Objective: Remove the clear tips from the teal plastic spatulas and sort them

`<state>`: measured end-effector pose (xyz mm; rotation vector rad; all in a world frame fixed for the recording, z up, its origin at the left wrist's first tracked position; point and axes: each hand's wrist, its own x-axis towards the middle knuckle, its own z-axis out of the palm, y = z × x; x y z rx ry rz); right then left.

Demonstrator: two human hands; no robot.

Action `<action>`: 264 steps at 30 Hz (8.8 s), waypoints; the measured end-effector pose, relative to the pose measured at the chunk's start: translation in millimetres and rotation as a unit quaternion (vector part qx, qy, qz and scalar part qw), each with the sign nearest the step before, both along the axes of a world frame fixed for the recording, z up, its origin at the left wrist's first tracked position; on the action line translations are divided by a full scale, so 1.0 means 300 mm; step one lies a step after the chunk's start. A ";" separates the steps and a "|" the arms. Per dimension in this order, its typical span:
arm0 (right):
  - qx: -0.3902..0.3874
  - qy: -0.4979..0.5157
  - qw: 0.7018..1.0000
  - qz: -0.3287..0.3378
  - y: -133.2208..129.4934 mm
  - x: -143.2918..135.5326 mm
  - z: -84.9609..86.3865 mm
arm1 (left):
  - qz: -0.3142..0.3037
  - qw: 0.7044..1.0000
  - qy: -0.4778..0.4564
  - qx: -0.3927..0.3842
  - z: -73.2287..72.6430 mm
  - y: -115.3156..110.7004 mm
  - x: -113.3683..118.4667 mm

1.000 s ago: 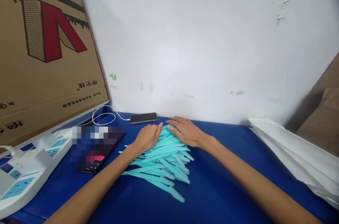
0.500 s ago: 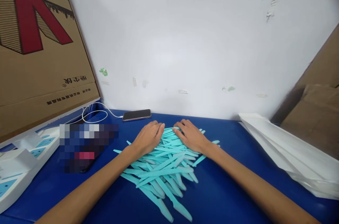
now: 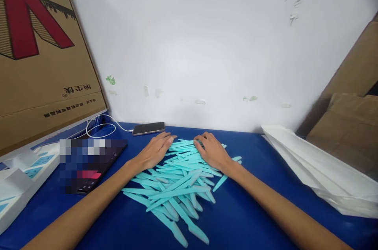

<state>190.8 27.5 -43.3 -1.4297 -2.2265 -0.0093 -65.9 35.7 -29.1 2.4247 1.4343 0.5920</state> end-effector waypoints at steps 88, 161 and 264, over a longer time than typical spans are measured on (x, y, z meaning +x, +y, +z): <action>0.192 0.011 0.973 0.126 -0.226 0.227 0.066 | -0.022 0.997 -0.065 -0.040 -0.014 -0.034 0.057; -0.002 0.029 0.999 0.036 -0.167 0.323 -0.011 | 0.019 0.976 -0.212 -0.048 -0.025 -0.024 0.067; 0.055 0.082 0.995 -0.013 -0.161 0.347 0.026 | 0.045 0.978 -0.195 -0.050 -0.004 -0.034 0.073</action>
